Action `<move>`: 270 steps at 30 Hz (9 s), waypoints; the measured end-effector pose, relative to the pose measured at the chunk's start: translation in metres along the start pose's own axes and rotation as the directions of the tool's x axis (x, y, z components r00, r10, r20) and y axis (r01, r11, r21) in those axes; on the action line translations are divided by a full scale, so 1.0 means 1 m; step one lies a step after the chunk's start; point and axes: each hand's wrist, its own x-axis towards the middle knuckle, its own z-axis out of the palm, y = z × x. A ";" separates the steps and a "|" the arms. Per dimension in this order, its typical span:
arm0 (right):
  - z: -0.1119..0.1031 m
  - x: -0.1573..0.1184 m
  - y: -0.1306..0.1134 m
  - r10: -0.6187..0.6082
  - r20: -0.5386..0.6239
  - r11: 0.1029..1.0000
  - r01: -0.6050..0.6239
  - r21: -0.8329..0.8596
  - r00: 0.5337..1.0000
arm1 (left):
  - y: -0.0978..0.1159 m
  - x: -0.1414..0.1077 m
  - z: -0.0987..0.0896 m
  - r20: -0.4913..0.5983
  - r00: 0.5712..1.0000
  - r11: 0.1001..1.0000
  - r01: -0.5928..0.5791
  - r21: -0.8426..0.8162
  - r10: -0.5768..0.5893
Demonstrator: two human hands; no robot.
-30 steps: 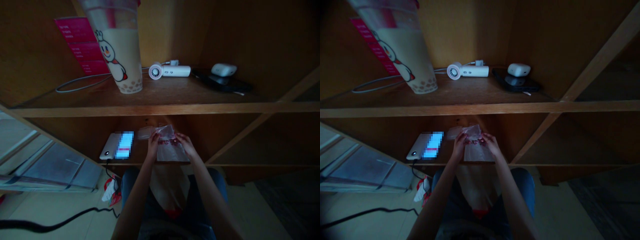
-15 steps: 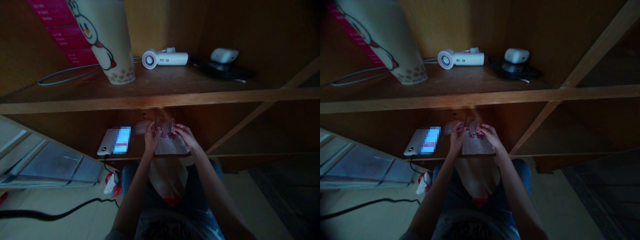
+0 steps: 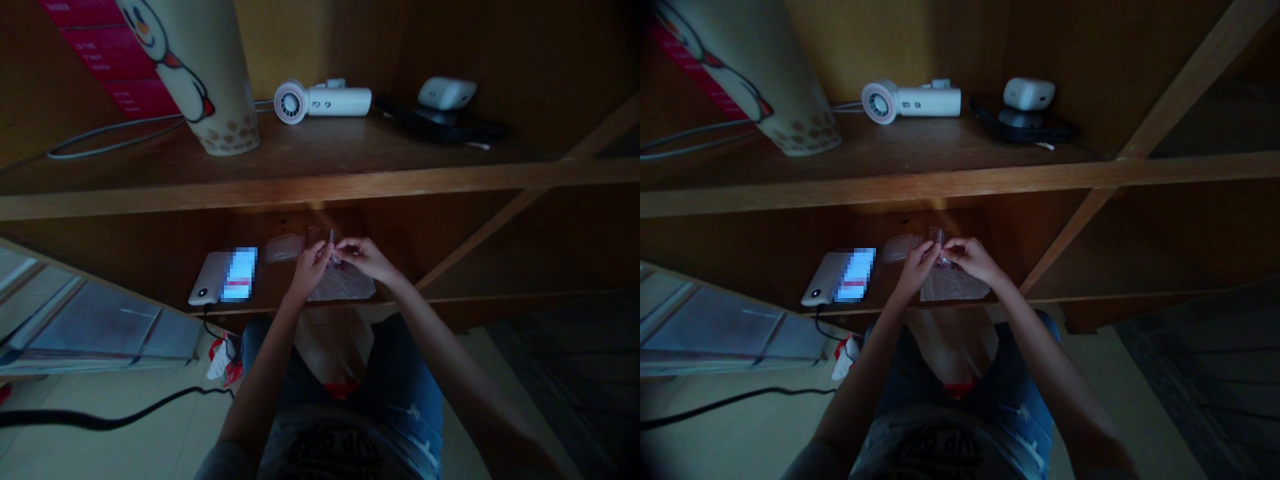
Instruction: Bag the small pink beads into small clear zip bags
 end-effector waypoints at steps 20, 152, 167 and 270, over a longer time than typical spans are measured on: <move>0.017 -0.014 0.004 -0.031 -0.112 0.995 0.021 -0.094 0.993 | 0.001 -0.017 -0.008 0.011 1.000 1.000 0.018 0.020 -0.018; 0.076 -0.002 0.044 0.599 -0.227 0.249 0.091 0.964 0.767 | -0.005 -0.015 -0.033 -0.326 0.942 0.987 0.024 -0.157 -0.074; 0.027 0.031 0.084 0.499 -0.759 0.818 0.062 0.572 0.418 | -0.051 0.005 0.015 -0.190 0.955 0.924 0.152 -0.351 -0.229; 0.046 -0.003 0.046 0.515 -0.468 0.646 0.034 0.763 0.719 | -0.022 -0.017 -0.028 -0.251 0.954 0.979 0.126 -0.159 -0.164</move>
